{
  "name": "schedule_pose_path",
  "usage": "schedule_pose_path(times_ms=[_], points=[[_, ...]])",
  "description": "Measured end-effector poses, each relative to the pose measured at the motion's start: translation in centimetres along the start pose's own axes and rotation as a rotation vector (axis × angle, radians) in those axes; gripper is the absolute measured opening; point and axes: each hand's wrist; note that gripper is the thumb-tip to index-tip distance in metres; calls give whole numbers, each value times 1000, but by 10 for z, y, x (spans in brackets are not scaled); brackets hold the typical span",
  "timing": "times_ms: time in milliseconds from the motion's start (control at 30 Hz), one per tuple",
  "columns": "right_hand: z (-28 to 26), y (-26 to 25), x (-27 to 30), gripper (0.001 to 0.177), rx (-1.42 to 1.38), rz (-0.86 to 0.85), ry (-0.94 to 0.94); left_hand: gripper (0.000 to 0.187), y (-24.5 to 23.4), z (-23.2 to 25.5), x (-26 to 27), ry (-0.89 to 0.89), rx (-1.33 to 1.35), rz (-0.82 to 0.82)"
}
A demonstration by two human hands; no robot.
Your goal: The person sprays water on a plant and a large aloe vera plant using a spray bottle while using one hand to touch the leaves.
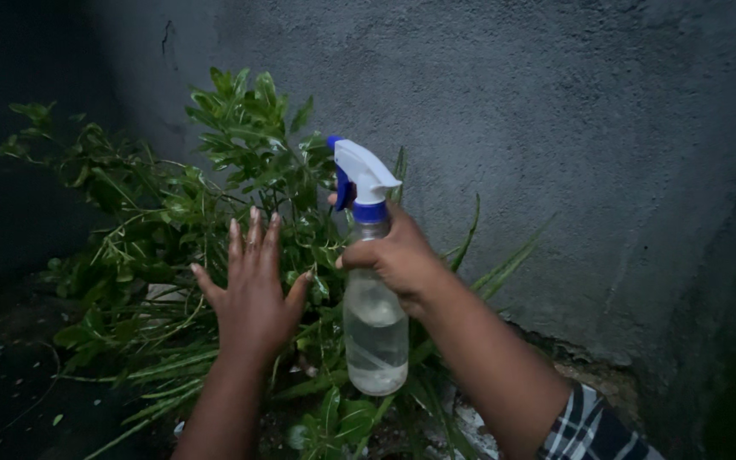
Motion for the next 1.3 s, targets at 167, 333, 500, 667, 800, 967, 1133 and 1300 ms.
schedule_pose_path(times_ms=[167, 333, 500, 667, 800, 967, 1133, 1300], points=[[-3, 3, 1, 72, -48, 1, -19, 95, -1, -1, -1, -26, -3, -35], [-6, 4, 3, 76, -54, -111, -20, 92, -1, -3, -1, -19, -18, -29], [-5, 5, 6, 78, -104, -183, -25, 93, -3, -4, 0, -39, -13, -57], [-3, 10, 3, 65, -71, -53, -49, 92, -4, -4, -1, -31, 83, 18], [1, -1, -3, 62, 2, 49, -129, 87, -5, -4, 1, -9, 150, 89], [-13, -21, -10, 61, -27, 29, 185, 98, -15, 4, 3, -24, 137, -62], [-15, -23, -4, 65, -42, 22, 263, 103, -22, 6, 11, -24, 81, -169], [7, -33, -9, 65, 6, 90, 93, 102, -22, 6, 9, -67, 117, -176]])
Point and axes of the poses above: each hand's wrist, its own x-axis away from the middle knuckle, its own y-axis out of the palm, z = x × y, and after that the axes turned 7 degrees about -y, right-handed
